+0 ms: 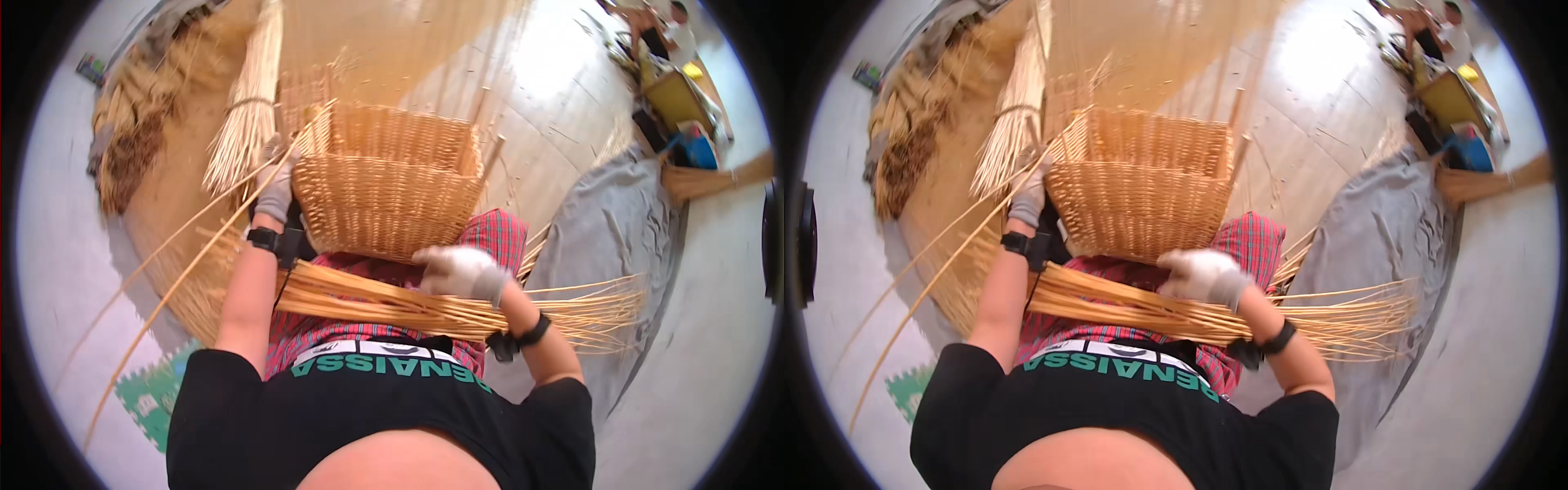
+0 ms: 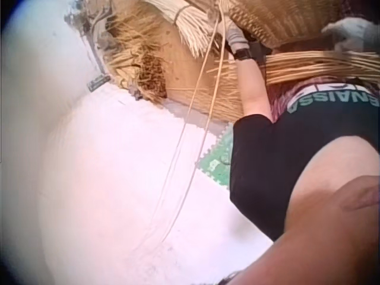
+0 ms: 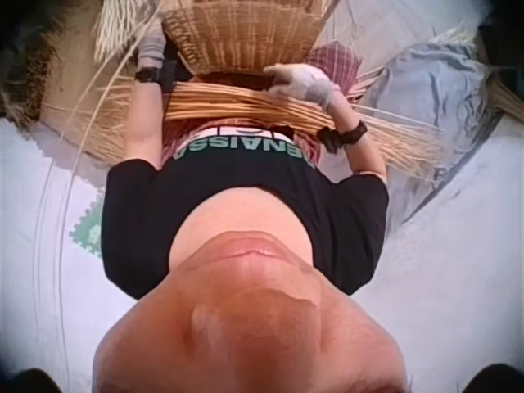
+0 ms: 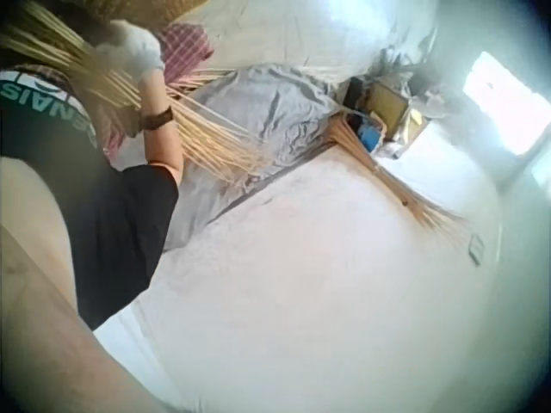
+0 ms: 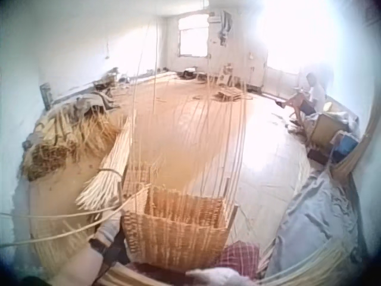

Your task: The person weaves a basket by threading long, thin reeds through the vertical spokes of a partially formed rectangular base, handling bundles of materials and tucking the ends into the structure.

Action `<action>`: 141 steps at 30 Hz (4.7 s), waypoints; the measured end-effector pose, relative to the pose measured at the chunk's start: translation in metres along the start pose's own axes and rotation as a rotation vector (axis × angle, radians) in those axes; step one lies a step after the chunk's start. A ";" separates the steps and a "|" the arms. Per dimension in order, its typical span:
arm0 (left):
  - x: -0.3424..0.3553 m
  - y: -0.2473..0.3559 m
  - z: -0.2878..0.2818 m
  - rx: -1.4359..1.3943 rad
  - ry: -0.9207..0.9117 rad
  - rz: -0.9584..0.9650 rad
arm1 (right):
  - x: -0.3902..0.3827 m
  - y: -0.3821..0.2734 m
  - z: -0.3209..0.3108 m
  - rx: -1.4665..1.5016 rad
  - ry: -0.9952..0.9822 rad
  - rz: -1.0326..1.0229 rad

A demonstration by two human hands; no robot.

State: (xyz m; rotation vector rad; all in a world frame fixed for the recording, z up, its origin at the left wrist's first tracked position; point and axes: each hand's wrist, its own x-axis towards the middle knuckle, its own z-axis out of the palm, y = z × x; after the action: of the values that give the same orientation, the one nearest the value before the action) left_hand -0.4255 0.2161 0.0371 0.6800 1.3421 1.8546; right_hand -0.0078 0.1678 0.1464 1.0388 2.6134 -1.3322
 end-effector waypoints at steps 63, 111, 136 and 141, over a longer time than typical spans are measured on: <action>-0.105 -0.010 0.242 0.671 -0.651 0.084 | -0.028 0.152 -0.044 1.177 1.440 0.102; -0.122 -0.031 0.234 -0.132 -0.514 0.104 | 0.044 0.070 -0.085 0.912 1.244 -0.022; -0.164 0.055 0.048 1.009 -1.595 -0.253 | 0.091 0.092 -0.021 0.685 1.273 0.080; -0.156 0.060 0.066 1.161 -1.294 0.127 | 0.015 -0.023 0.025 0.202 0.605 -0.126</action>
State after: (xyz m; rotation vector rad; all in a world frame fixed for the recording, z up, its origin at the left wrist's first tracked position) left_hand -0.2985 0.1165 0.1147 2.0570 1.2399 0.1767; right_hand -0.0393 0.1479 0.1425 1.5390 3.0476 -1.5300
